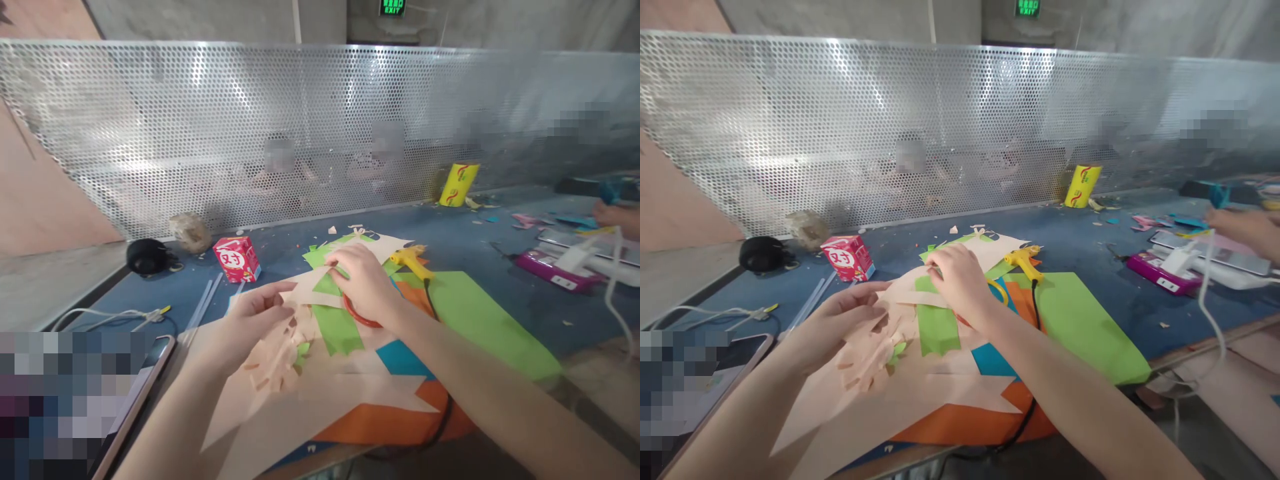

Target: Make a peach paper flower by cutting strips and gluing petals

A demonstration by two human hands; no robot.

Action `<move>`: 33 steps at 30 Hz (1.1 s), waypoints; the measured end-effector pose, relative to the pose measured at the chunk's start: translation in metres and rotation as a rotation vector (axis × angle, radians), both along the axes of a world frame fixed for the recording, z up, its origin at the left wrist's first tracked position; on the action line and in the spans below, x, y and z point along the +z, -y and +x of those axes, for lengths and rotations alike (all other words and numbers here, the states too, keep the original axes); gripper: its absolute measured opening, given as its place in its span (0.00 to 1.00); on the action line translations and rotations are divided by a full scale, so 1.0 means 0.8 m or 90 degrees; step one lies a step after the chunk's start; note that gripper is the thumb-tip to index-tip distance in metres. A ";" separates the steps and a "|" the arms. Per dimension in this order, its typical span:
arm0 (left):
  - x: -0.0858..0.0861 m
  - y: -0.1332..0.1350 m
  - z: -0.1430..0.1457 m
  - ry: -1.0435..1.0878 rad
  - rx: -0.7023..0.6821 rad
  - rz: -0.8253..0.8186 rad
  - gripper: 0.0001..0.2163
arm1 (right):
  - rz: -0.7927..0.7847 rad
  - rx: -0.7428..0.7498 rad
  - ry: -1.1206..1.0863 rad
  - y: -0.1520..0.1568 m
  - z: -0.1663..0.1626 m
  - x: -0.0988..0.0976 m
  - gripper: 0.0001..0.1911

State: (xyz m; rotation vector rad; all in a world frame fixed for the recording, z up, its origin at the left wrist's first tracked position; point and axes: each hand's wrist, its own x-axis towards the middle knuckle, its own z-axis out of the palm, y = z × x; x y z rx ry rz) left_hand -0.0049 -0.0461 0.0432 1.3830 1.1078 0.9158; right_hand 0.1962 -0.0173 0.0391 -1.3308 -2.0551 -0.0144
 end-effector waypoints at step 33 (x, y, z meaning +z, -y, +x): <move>0.000 -0.017 -0.012 0.208 0.251 0.213 0.24 | -0.359 0.102 -0.138 0.021 0.026 0.030 0.19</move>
